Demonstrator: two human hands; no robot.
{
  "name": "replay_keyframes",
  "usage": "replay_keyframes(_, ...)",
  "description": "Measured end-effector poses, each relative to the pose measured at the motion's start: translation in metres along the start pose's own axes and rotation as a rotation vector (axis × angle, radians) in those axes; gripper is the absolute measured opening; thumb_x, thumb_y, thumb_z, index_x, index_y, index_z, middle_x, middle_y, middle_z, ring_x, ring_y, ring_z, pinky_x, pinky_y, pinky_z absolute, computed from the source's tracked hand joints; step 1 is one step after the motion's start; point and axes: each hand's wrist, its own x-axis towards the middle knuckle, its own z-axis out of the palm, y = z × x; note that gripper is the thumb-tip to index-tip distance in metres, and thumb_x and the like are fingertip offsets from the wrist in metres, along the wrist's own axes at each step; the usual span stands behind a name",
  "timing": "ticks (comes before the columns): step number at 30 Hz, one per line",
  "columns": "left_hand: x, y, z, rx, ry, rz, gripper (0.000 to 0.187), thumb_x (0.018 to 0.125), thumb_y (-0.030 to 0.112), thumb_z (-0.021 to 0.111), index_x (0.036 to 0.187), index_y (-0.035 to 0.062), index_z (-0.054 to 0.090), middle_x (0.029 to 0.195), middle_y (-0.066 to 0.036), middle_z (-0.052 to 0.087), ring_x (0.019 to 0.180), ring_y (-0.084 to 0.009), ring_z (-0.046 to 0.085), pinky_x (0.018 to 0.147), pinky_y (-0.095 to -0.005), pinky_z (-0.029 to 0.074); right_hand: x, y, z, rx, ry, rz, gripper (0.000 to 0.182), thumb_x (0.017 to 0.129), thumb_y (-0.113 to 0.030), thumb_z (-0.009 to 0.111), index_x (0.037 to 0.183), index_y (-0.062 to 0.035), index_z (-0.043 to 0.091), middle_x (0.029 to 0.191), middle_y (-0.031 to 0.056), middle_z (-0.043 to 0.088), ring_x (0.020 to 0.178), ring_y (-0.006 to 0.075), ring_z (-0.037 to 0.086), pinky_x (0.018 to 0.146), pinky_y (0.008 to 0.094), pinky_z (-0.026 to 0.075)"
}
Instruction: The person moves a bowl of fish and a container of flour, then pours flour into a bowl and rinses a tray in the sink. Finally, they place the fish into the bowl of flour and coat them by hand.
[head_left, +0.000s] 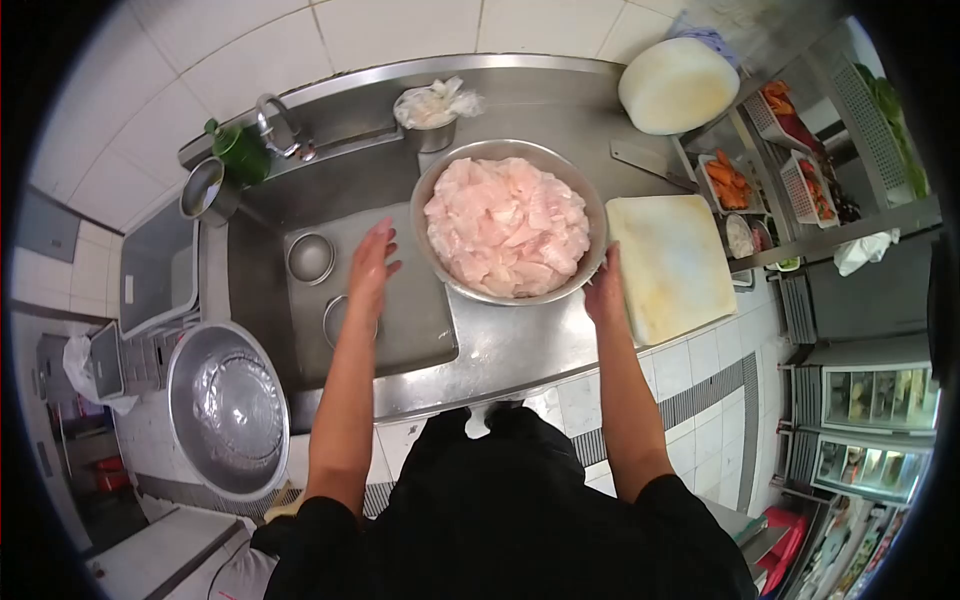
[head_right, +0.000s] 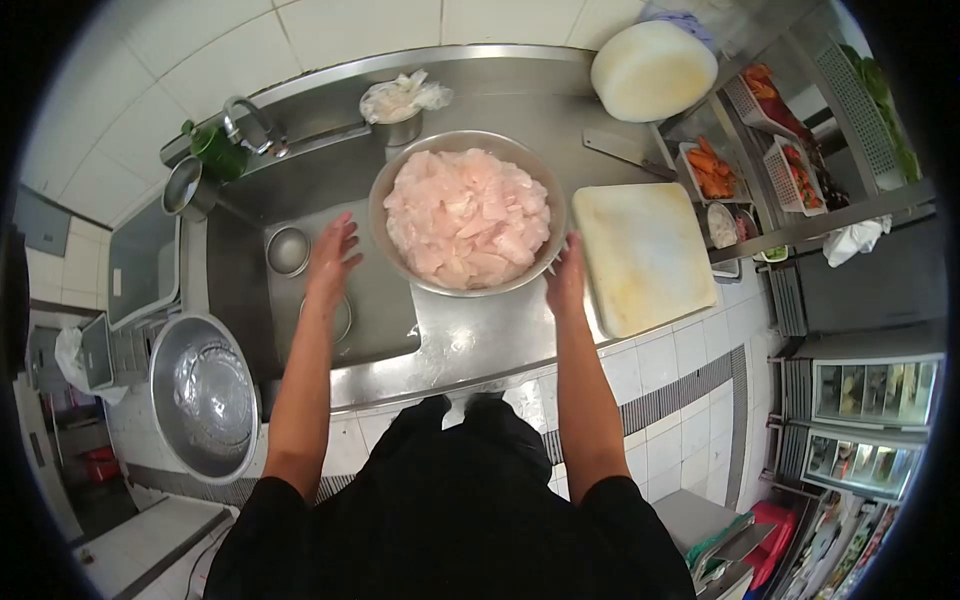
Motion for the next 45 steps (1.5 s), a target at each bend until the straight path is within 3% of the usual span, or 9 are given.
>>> replay_keyframes(5,0.056,-0.005,0.040,-0.404,-0.172,-0.140,0.056,0.090,0.039,0.060,0.134,0.0067,0.046,0.123,-0.010,0.057,0.108,-0.0251,0.057,0.096,-0.0424,0.045,0.014,-0.015,0.031,0.240,-0.129,0.107,0.073,0.094,-0.059,0.039,0.144,-0.0064,0.032,0.147,0.0137,0.036,0.134,0.0297,0.036,0.111,0.0442,0.032)
replay_keyframes(9,0.052,0.002,0.056,-0.396,-0.137,-0.142,0.051,0.089,0.029,0.061,0.131,0.0046,0.047,0.119,-0.011,0.058,0.108,-0.0253,0.057,0.094,-0.0386,0.047,0.036,-0.030,-0.005,-0.004,-0.039,0.088,0.054,0.089,-0.027,0.056,0.136,-0.0047,0.039,0.126,0.0135,0.052,0.115,0.0259,0.052,0.102,0.0402,0.042)
replay_keyframes(12,0.052,0.004,0.057,-0.402,-0.095,-0.133,0.051,0.086,0.018,0.059,0.135,0.0066,0.046,0.124,-0.011,0.056,0.112,-0.0246,0.056,0.096,-0.0361,0.046,0.046,-0.029,-0.014,0.102,-0.031,0.123,0.063,0.079,-0.004,0.059,0.138,-0.0025,0.038,0.120,0.0098,0.053,0.109,0.0215,0.052,0.099,0.0347,0.042)
replay_keyframes(16,0.046,0.011,0.064,-0.383,-0.033,-0.065,0.052,0.081,0.011,0.059,0.132,0.0058,0.048,0.120,-0.013,0.058,0.108,-0.0259,0.058,0.094,-0.0376,0.047,0.049,-0.034,0.002,0.099,-0.108,0.099,0.062,0.074,0.002,0.054,0.135,-0.0048,0.044,0.114,0.0084,0.057,0.102,0.0192,0.055,0.092,0.0319,0.045)
replay_keyframes(26,-0.019,-0.007,0.118,-0.447,0.201,0.019,0.042,0.077,0.010,0.058,0.119,0.0016,0.054,0.107,-0.012,0.061,0.099,-0.0260,0.061,0.089,-0.0371,0.049,0.039,-0.048,-0.006,0.170,0.242,0.105,0.051,0.073,-0.005,0.052,0.124,0.0019,0.055,0.101,0.0113,0.062,0.091,0.0203,0.060,0.082,0.0321,0.050)
replay_keyframes(28,-0.046,0.000,0.150,-0.440,0.283,0.029,0.042,0.078,0.011,0.056,0.118,0.0010,0.054,0.106,-0.012,0.061,0.097,-0.0262,0.062,0.087,-0.0374,0.050,0.009,-0.084,-0.020,0.080,0.105,0.118,0.066,0.071,-0.006,0.054,0.136,0.0027,0.041,0.112,0.0141,0.059,0.099,0.0236,0.059,0.088,0.0345,0.050)
replay_keyframes(31,-0.049,-0.007,0.189,-0.408,0.227,0.040,0.045,0.076,0.008,0.054,0.120,-0.0009,0.055,0.107,-0.012,0.062,0.096,-0.0246,0.063,0.084,-0.0360,0.051,-0.006,-0.111,-0.067,0.115,0.119,-0.013,0.051,0.072,-0.004,0.053,0.122,0.0020,0.057,0.098,0.0093,0.065,0.085,0.0175,0.062,0.078,0.0296,0.051)
replay_keyframes(35,-0.041,-0.009,0.287,-0.437,0.027,0.073,0.043,0.075,0.008,0.058,0.117,-0.0006,0.058,0.104,-0.011,0.065,0.088,-0.0211,0.066,0.077,-0.0328,0.054,-0.011,-0.151,-0.162,0.066,0.218,-0.109,0.054,0.073,-0.008,0.054,0.126,0.0009,0.054,0.092,0.0066,0.065,0.084,0.0168,0.062,0.076,0.0300,0.052)
replay_keyframes(45,0.007,-0.057,0.503,-0.526,-0.312,-0.064,0.042,0.079,0.001,0.058,0.121,-0.0007,0.057,0.108,-0.009,0.064,0.094,-0.0174,0.062,0.084,-0.0322,0.052,-0.017,-0.227,-0.371,-0.011,0.376,-0.225,0.046,0.076,-0.019,0.053,0.120,-0.0066,0.055,0.106,0.0092,0.062,0.096,0.0236,0.060,0.088,0.0343,0.048)
